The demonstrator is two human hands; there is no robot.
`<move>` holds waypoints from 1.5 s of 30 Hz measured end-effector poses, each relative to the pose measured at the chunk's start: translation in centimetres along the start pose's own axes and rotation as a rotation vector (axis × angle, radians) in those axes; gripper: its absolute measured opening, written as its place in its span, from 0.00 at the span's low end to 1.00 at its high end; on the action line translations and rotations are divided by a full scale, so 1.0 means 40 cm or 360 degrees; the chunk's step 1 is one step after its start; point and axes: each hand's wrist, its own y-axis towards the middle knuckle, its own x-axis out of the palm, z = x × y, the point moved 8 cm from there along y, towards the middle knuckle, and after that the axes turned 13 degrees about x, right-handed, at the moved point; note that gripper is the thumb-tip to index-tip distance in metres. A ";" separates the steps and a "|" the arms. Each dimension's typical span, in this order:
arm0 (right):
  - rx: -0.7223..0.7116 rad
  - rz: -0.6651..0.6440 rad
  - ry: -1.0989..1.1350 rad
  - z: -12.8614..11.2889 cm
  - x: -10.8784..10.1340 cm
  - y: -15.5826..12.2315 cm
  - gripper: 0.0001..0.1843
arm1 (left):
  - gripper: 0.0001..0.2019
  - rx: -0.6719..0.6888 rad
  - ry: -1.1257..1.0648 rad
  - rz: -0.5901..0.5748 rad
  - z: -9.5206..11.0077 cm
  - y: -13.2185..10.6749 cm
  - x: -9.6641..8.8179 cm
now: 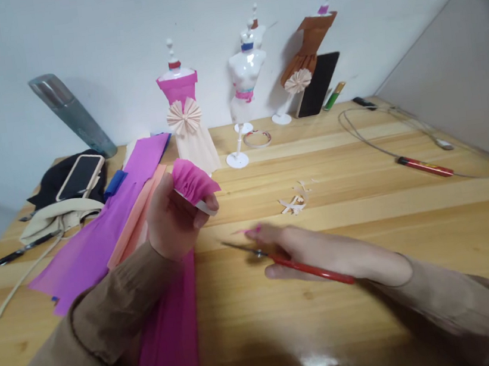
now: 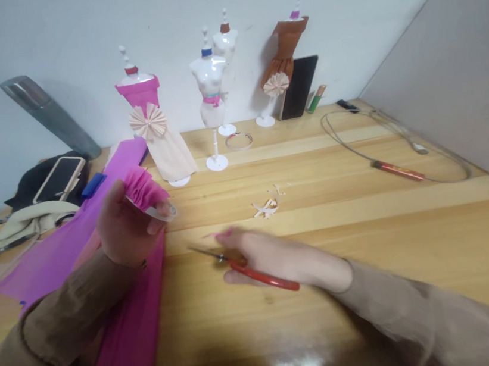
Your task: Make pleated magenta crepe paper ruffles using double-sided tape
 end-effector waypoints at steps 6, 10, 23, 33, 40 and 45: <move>0.0390 0.0348 -0.0201 0.060 -0.041 -0.054 0.32 | 0.21 -0.0002 0.0017 -0.0025 0.002 0.005 0.003; 0.0123 0.0252 -0.0186 -0.013 0.017 -0.043 0.26 | 0.21 -0.0068 0.0035 -0.0058 -0.008 -0.003 0.009; -0.0214 0.0507 -0.0667 -0.112 0.077 -0.068 0.19 | 0.24 -0.0366 0.0064 -0.0354 -0.050 -0.041 0.050; 0.0543 0.0976 -0.0601 0.174 -0.169 -0.028 0.46 | 0.23 -0.0306 0.0086 -0.0304 -0.030 -0.046 0.053; 0.0384 0.1023 -0.0753 0.128 -0.122 0.042 0.39 | 0.24 -0.0358 0.0108 -0.0276 -0.040 -0.048 0.053; 0.0167 0.0950 -0.0644 0.104 -0.102 0.077 0.18 | 0.25 -0.0394 0.0143 -0.0277 -0.058 -0.055 0.051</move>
